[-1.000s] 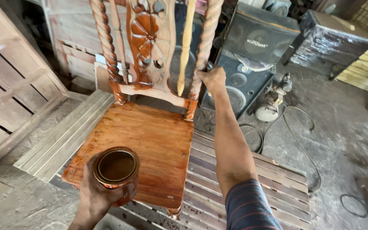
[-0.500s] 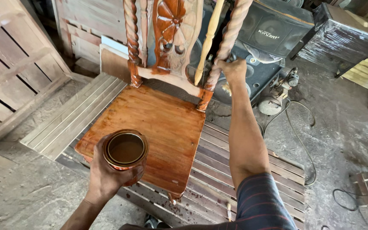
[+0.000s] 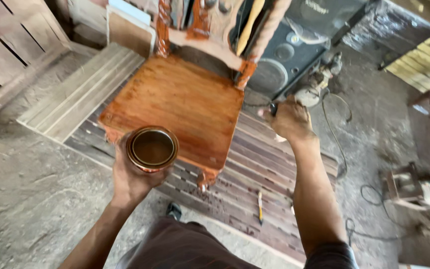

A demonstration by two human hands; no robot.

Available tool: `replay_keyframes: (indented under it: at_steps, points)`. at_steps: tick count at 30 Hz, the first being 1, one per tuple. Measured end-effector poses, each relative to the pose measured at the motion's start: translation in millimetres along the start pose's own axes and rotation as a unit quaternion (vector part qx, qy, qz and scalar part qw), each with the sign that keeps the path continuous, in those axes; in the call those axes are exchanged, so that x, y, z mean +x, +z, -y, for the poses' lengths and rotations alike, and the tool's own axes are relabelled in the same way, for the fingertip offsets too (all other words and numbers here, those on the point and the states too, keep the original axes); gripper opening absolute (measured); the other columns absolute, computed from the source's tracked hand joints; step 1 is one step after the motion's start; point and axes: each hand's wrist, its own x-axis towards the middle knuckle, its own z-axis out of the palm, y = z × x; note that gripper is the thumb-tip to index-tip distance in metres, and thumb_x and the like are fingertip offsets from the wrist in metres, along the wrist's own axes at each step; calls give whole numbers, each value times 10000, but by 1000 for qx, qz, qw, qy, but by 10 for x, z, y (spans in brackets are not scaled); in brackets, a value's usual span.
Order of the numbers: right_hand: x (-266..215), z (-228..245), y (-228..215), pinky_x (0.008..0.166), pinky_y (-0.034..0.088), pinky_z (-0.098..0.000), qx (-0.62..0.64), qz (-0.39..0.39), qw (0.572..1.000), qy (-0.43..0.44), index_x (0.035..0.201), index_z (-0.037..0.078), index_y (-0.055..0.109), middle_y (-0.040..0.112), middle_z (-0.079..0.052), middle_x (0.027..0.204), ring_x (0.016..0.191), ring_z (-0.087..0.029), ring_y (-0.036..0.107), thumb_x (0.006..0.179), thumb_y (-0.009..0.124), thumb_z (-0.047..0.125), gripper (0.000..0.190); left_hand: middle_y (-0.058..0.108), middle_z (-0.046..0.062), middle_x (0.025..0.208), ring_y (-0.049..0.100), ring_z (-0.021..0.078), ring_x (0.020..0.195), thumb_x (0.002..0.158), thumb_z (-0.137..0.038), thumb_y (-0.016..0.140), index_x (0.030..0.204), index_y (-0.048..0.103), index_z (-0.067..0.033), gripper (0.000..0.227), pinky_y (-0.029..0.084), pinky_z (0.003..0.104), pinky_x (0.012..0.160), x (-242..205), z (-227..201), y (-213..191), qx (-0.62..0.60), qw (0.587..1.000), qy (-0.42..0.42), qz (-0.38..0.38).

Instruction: The person applies a liquid finish to a small wooden table and then to a wooden chair with a paintbrush, dipping the brush into a can of finish between strokes.

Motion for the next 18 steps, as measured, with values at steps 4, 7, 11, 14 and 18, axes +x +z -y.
replay_keyframes:
  at_steps: [4,7,11,14,18]
  points:
    - [-848,386,-404,696,555,-416,160,201,951,174,940,42,755,745,-96,778,716,-265,706,1023,638,490,471,582,175,1266,630,313,1162,596,-282,941,1357,461,11,946,540,430,966,-275,-25,-48,-35,999,-5,8]
    - [-1308,597,-666,516,549,-238,265,-39,953,-138,985,101,759,746,19,871,637,-72,691,1009,719,268,173,577,206,1247,620,336,1139,599,-246,948,1341,485,20,913,543,454,950,-417,-9,39,-10,998,55,23]
    - [-1634,1022,-1023,560,492,-253,425,-29,904,-38,962,63,788,739,-44,766,646,-84,608,860,820,119,120,649,126,1226,691,259,1116,719,-375,934,1350,523,-21,832,587,409,940,-479,-45,201,-75,993,57,69]
    - [-1656,1249,-1179,655,549,-237,497,-38,862,-92,998,53,763,733,-57,843,743,-62,635,887,798,85,121,643,123,1247,666,263,1144,720,-386,937,1356,529,-48,827,545,448,989,-607,-150,305,-66,992,77,74]
    - [-1574,1455,-1081,589,591,-263,422,36,903,-66,968,96,775,774,-34,824,669,-79,708,852,797,116,120,525,215,1291,544,335,1176,671,-379,954,1402,386,41,1017,466,500,997,-670,-177,456,-27,975,219,3]
